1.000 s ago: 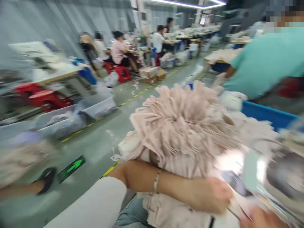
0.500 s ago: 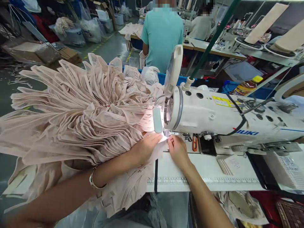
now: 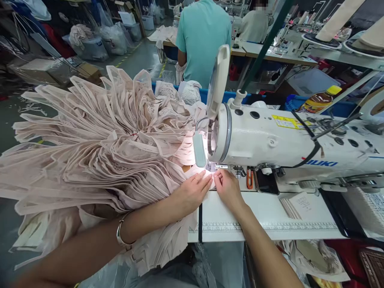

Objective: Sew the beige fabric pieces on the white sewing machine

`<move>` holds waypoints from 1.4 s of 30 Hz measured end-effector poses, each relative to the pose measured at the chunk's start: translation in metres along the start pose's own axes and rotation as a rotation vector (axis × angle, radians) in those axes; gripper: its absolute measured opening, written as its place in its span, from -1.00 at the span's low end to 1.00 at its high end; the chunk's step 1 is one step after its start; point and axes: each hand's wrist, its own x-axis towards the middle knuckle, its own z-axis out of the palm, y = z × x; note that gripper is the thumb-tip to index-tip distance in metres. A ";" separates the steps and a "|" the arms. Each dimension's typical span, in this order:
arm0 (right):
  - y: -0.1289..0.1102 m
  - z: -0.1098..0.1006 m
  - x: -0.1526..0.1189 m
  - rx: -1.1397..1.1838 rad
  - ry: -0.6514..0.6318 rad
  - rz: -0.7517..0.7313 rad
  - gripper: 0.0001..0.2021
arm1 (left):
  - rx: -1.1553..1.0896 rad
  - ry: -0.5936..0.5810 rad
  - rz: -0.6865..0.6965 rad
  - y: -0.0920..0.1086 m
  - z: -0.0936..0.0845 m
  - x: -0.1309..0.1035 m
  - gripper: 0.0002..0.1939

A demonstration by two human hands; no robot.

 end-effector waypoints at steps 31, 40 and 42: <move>0.045 -0.008 0.000 -0.250 -0.262 -0.234 -0.30 | 0.050 -0.025 -0.017 0.003 0.006 0.019 -0.60; 0.047 -0.007 0.001 -0.194 -0.261 -0.234 -0.26 | 0.030 0.002 -0.041 0.002 0.013 0.021 -0.61; 0.043 -0.006 0.002 -0.211 -0.250 -0.214 -0.27 | 0.027 -0.002 -0.042 0.002 0.014 0.021 -0.62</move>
